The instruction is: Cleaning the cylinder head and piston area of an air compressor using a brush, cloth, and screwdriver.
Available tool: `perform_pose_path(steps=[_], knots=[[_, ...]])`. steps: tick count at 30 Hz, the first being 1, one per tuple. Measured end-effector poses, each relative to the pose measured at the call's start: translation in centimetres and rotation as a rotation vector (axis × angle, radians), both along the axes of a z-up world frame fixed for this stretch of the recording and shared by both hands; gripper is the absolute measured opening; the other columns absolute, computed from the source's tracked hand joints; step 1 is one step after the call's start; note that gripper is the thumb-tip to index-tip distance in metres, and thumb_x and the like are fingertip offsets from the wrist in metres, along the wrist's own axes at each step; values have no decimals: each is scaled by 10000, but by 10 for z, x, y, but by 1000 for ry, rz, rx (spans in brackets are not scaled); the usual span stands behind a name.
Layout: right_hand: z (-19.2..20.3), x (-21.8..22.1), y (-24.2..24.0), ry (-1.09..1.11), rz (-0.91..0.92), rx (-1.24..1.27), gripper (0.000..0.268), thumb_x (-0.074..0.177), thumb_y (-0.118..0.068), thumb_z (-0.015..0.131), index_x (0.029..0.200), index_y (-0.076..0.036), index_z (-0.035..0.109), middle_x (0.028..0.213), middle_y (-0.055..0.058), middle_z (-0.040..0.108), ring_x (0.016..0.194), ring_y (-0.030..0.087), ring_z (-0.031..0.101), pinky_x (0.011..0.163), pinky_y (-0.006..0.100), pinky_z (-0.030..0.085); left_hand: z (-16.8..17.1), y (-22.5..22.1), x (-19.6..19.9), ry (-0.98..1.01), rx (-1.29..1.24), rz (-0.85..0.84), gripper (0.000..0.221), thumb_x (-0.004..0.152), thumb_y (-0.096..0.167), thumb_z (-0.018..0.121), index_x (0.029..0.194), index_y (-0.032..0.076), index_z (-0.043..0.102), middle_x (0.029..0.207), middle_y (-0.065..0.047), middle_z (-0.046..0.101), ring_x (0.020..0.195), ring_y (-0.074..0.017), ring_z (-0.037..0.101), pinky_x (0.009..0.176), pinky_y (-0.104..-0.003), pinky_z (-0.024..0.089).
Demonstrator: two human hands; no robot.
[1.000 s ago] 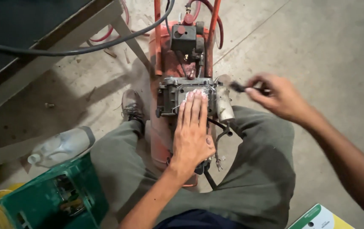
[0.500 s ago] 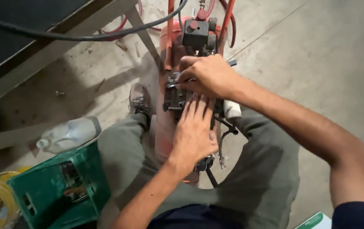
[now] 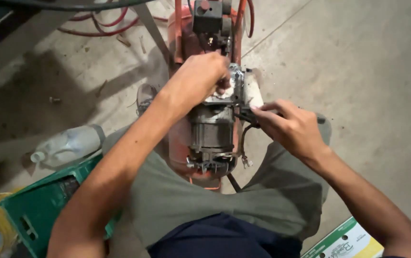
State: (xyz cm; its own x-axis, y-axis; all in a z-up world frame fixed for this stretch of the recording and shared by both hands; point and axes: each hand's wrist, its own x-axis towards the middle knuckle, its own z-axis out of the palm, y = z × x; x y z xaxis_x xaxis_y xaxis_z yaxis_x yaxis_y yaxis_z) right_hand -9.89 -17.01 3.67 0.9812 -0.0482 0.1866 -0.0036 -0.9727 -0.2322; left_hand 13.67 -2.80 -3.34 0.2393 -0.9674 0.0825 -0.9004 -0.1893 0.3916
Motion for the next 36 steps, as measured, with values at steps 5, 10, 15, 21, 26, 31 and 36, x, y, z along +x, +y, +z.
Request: perform_pose_path(steps=[5, 10, 15, 21, 26, 31, 36], knots=[[-19, 46, 31, -46, 209, 30, 250, 1013, -201, 757, 1260, -166, 753, 997, 18, 706, 718, 155, 644, 439, 303, 460, 58, 0, 9, 401, 35, -25, 282, 661, -159, 648, 718, 97, 751, 670, 18, 739, 632, -148, 742, 666, -352, 565], [-14, 66, 53, -22, 258, -28, 226, 1007, -161, 710, 1225, -183, 763, 1137, 8, 677, 825, 203, 684, 469, 349, 491, 50, -6, 12, 414, 94, 0, 271, 691, -147, 666, 729, 104, 762, 671, 8, 759, 710, -202, 763, 704, -387, 571], [-17, 14, 7, -12, 158, -66, 224, 993, -217, 781, 1213, -174, 759, 986, 22, 714, 731, 151, 660, 440, 294, 474, 54, -4, 9, 447, 74, 0, 247, 715, -130, 670, 724, 100, 761, 634, 20, 750, 648, -147, 758, 670, -359, 572], [-29, 53, 45, -39, 151, -4, 173, 989, -194, 760, 1161, -203, 765, 1142, 35, 688, 808, 188, 696, 453, 356, 476, 58, -7, 9, 437, 149, 41, 291, 688, -137, 644, 745, 113, 782, 654, 9, 754, 672, -178, 757, 683, -383, 579], [-19, 48, 34, 22, 164, 56, 189, 1039, -202, 681, 1219, -195, 738, 1032, -5, 623, 818, 206, 682, 428, 396, 438, 57, -6, 8, 444, 162, 49, 301, 705, -151, 637, 759, 107, 781, 644, 8, 751, 670, -183, 761, 696, -385, 577], [-30, 22, 7, 121, 175, -53, 253, 1014, -132, 707, 1263, -176, 715, 962, 16, 644, 663, 143, 629, 337, 292, 374, 62, -6, 7, 466, 158, 41, 296, 711, -147, 602, 719, 100, 763, 625, 13, 748, 642, -150, 754, 683, -366, 587], [-2, 43, 35, -66, 237, -62, 136, 1052, -239, 705, 1173, -210, 759, 966, -26, 645, 716, 155, 622, 422, 335, 368, 41, -7, 9, 396, 34, 32, 265, 596, -82, 681, 667, 158, 766, 630, 22, 748, 684, -189, 757, 670, -384, 568]])
